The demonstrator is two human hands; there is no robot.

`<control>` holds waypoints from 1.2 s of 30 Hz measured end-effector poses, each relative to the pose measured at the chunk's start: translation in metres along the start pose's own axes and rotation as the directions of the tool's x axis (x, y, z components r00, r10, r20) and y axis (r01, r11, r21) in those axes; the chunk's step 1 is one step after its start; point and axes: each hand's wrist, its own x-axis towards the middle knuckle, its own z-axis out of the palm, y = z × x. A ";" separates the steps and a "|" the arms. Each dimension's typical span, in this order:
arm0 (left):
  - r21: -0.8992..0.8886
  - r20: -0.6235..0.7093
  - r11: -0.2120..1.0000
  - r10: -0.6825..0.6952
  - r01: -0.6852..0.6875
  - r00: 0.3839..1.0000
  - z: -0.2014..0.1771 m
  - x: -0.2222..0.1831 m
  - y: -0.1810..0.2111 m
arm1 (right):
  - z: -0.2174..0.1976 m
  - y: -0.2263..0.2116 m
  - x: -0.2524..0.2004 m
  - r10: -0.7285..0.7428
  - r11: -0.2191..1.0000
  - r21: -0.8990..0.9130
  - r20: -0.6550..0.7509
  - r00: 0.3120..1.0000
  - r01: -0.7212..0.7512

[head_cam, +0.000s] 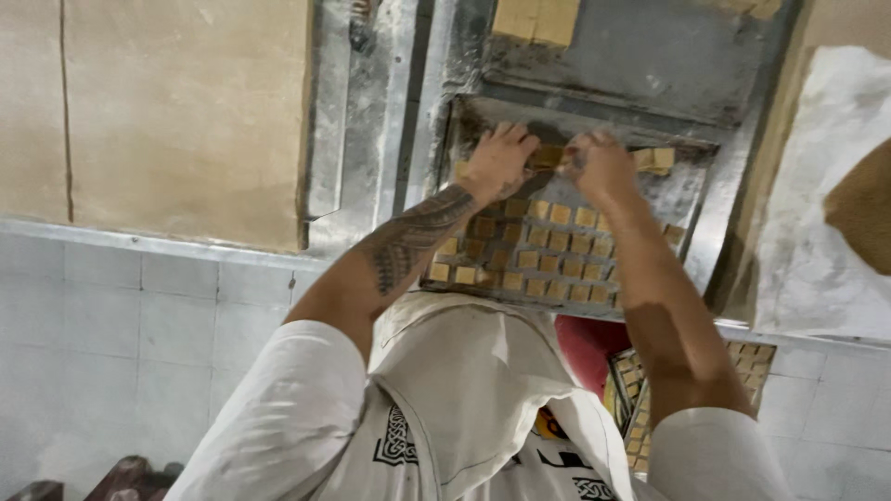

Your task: The person places small rectangular pieces of dough from a large block onto a metal baking tray by hand, arranging them in neat rows.

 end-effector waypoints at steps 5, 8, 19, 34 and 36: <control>0.138 0.065 0.990 -0.038 0.028 0.997 0.023 0.037 0.011 | 0.018 0.022 0.010 -0.113 0.994 -0.006 0.008 0.994 0.113; 0.138 0.132 0.988 -0.091 0.073 0.987 0.030 0.049 0.007 | 0.021 0.027 0.008 -0.123 0.992 -0.004 -0.015 0.992 0.123; 0.125 0.151 0.984 -0.143 0.125 0.978 0.021 0.047 0.005 | 0.024 0.028 0.017 -0.204 0.977 -0.067 -0.037 0.978 0.201; -0.345 0.141 0.834 -0.408 0.431 0.902 -0.043 -0.001 -0.059 | -0.011 -0.002 0.010 0.116 0.849 0.495 0.168 0.979 -0.185; -0.187 0.025 0.931 -0.314 0.313 0.949 -0.050 -0.005 -0.072 | -0.001 -0.029 0.021 0.071 0.882 0.441 0.222 0.972 -0.165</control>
